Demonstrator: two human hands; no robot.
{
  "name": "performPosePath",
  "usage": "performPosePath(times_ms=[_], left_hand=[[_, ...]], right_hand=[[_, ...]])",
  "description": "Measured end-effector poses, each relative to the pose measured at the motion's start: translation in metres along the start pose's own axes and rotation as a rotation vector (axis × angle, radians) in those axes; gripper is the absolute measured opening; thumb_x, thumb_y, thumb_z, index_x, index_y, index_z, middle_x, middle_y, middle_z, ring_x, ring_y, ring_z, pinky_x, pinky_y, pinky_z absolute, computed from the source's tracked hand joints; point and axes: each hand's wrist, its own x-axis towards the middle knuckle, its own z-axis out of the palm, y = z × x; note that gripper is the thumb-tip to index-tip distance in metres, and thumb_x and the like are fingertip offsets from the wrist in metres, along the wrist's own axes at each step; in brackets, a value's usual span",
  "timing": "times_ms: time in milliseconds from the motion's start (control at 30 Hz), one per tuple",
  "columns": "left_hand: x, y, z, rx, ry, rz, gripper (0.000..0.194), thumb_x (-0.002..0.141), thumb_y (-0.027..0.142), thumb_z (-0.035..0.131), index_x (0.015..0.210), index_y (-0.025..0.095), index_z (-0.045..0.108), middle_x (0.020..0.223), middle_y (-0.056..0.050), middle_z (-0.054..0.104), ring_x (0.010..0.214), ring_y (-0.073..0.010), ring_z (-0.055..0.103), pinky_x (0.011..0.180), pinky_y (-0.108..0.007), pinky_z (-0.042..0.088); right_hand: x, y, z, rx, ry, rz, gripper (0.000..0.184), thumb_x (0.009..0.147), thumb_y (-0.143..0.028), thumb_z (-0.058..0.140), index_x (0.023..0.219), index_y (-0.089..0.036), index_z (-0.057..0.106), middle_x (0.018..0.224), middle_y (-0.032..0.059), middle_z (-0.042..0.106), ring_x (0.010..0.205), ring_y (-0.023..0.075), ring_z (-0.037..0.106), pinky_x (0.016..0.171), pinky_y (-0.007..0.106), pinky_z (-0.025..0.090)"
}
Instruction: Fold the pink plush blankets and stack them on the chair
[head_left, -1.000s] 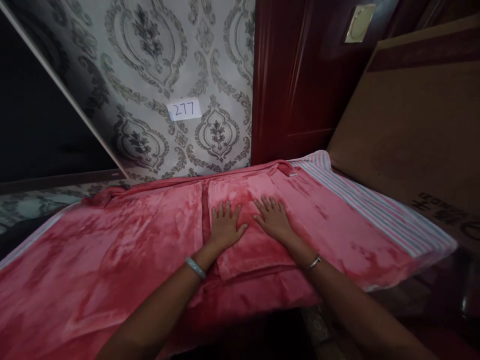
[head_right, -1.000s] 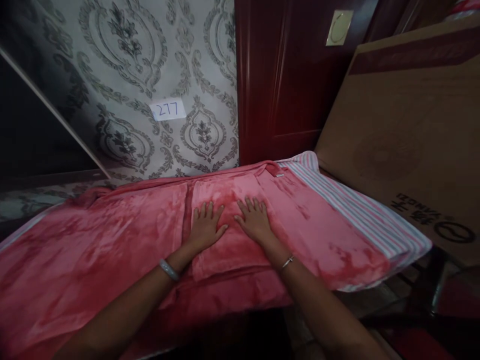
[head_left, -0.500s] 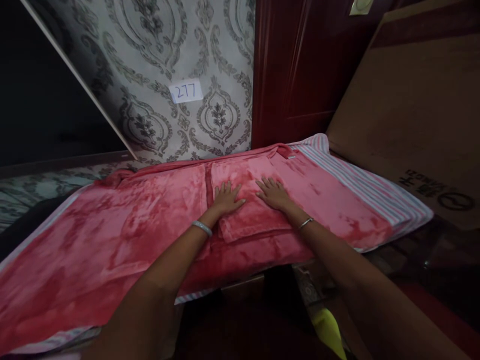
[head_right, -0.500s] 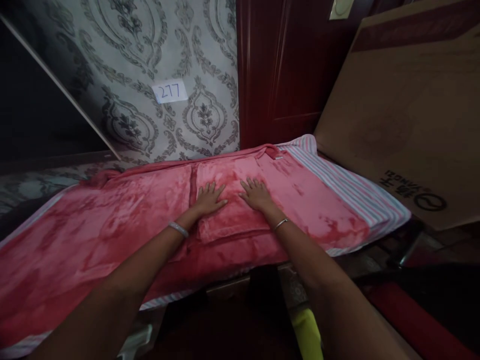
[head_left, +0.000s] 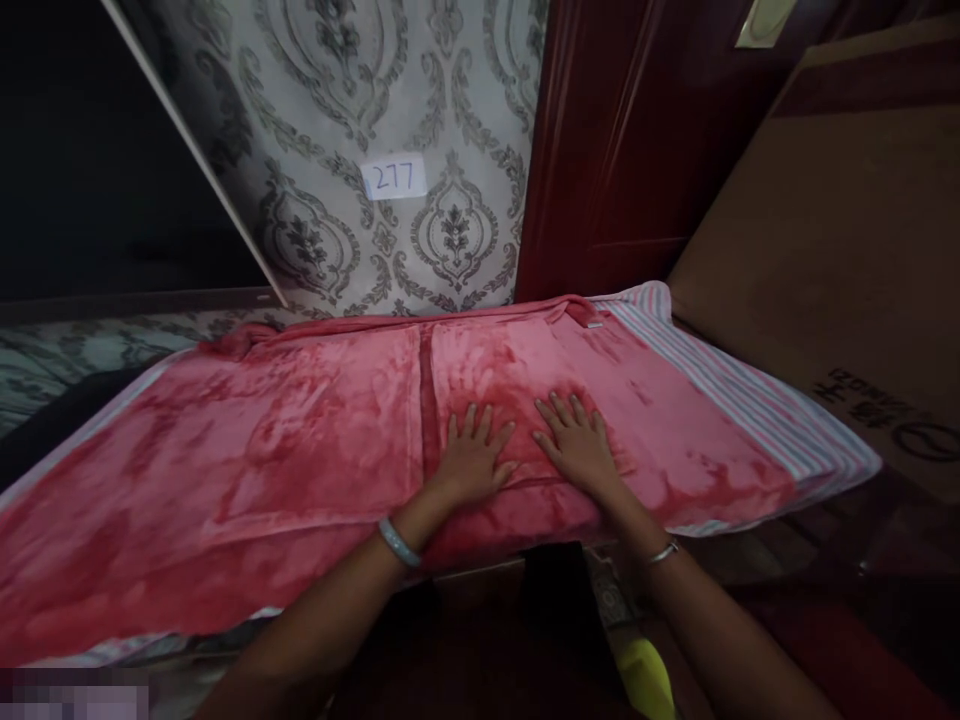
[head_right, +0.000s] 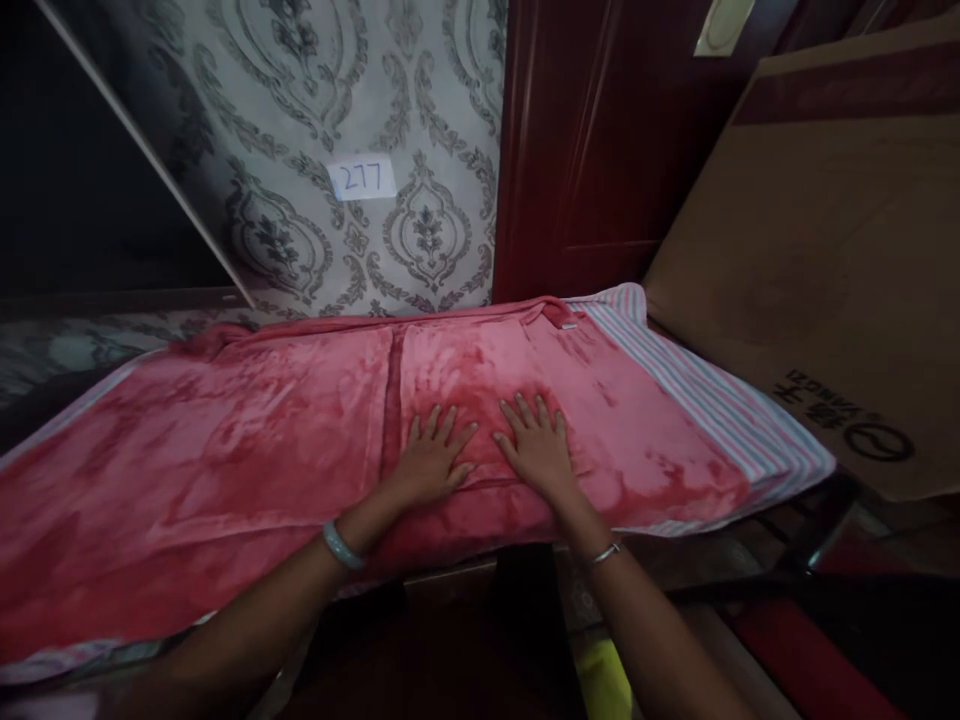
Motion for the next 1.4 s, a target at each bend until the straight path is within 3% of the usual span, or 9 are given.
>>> performPosePath(times_ms=[367,533,633,733,867,1033,1200,1300,1400], left_hand=[[-0.010,0.004,0.001,-0.050,0.054,0.013,0.070,0.096,0.060,0.047,0.159,0.029,0.036,0.168,-0.013,0.026,0.156,-0.0378,0.015,0.123,-0.066,0.014],[-0.039,0.010,-0.014,-0.104,0.072,0.053,0.060,0.100,0.050,0.047,0.154,0.024,0.043,0.162,-0.015,0.038,0.151,-0.0323,0.032,0.124,-0.059,0.022],[-0.068,-0.006,-0.032,-0.112,0.160,-0.002,0.057,0.102,0.041,0.041,0.155,0.021,0.040,0.162,-0.015,0.039,0.153,-0.0279,0.029,0.126,-0.056,0.019],[-0.092,-0.033,-0.043,-0.040,0.249,-0.245,0.059,0.102,0.035,0.040,0.157,0.013,0.036,0.164,-0.020,0.032,0.156,-0.0306,0.021,0.125,-0.060,0.015],[-0.106,-0.057,-0.028,0.025,0.183,-0.433,0.064,0.098,0.040,0.050,0.157,0.019,0.039,0.167,-0.019,0.025,0.156,-0.0401,0.014,0.121,-0.069,0.016],[-0.108,-0.055,-0.001,0.013,0.199,-0.425,0.063,0.098,0.045,0.051,0.157,0.026,0.041,0.167,-0.016,0.026,0.155,-0.0437,0.013,0.120,-0.072,0.013],[-0.120,-0.058,-0.007,-0.150,0.245,-0.313,0.052,0.097,0.042,0.055,0.147,0.029,0.054,0.164,-0.012,0.036,0.154,-0.0392,0.022,0.121,-0.070,0.016],[-0.137,-0.083,-0.021,-0.281,0.301,-0.228,0.043,0.099,0.038,0.050,0.140,0.030,0.061,0.156,-0.008,0.049,0.149,-0.0304,0.037,0.123,-0.063,0.021],[-0.163,-0.131,-0.034,-0.268,0.570,-0.412,0.043,0.097,0.036,0.051,0.137,0.026,0.063,0.151,-0.010,0.054,0.146,-0.0298,0.042,0.124,-0.060,0.024]], right_hand=[[0.002,0.007,0.016,-0.010,0.043,-0.014,0.058,0.104,-0.051,0.032,0.158,-0.031,0.040,0.165,0.0044,0.031,0.150,0.0342,0.029,0.116,0.064,0.029],[0.002,0.006,0.015,-0.010,0.040,-0.008,0.059,0.103,-0.051,0.032,0.158,-0.031,0.039,0.166,0.0037,0.030,0.150,0.0346,0.028,0.117,0.063,0.029],[0.002,0.006,0.016,0.017,0.032,0.006,0.059,0.103,-0.052,0.031,0.157,-0.030,0.040,0.166,0.0034,0.030,0.151,0.0341,0.027,0.118,0.063,0.027],[0.003,0.008,0.017,0.044,0.032,0.006,0.060,0.102,-0.054,0.031,0.157,-0.031,0.041,0.166,0.0036,0.030,0.151,0.0341,0.027,0.118,0.064,0.026],[0.003,0.009,0.017,0.050,0.037,0.002,0.060,0.102,-0.054,0.030,0.157,-0.031,0.041,0.165,0.0043,0.031,0.151,0.0340,0.027,0.117,0.065,0.027],[0.000,0.011,0.019,0.038,0.046,-0.018,0.062,0.101,-0.052,0.029,0.157,-0.028,0.042,0.164,0.0057,0.033,0.150,0.0351,0.028,0.117,0.065,0.028],[0.001,0.024,0.032,0.067,0.117,-0.069,0.064,0.099,-0.052,0.028,0.153,-0.024,0.048,0.162,0.0088,0.038,0.147,0.0377,0.034,0.113,0.068,0.033],[0.007,0.021,0.033,0.124,0.129,-0.077,0.063,0.098,-0.052,0.028,0.146,-0.021,0.055,0.154,0.0138,0.048,0.143,0.0398,0.040,0.108,0.071,0.037],[0.015,-0.013,0.021,0.257,0.241,-0.190,0.061,0.101,-0.048,0.028,0.146,-0.019,0.055,0.149,0.0156,0.054,0.141,0.0364,0.044,0.111,0.065,0.038]])
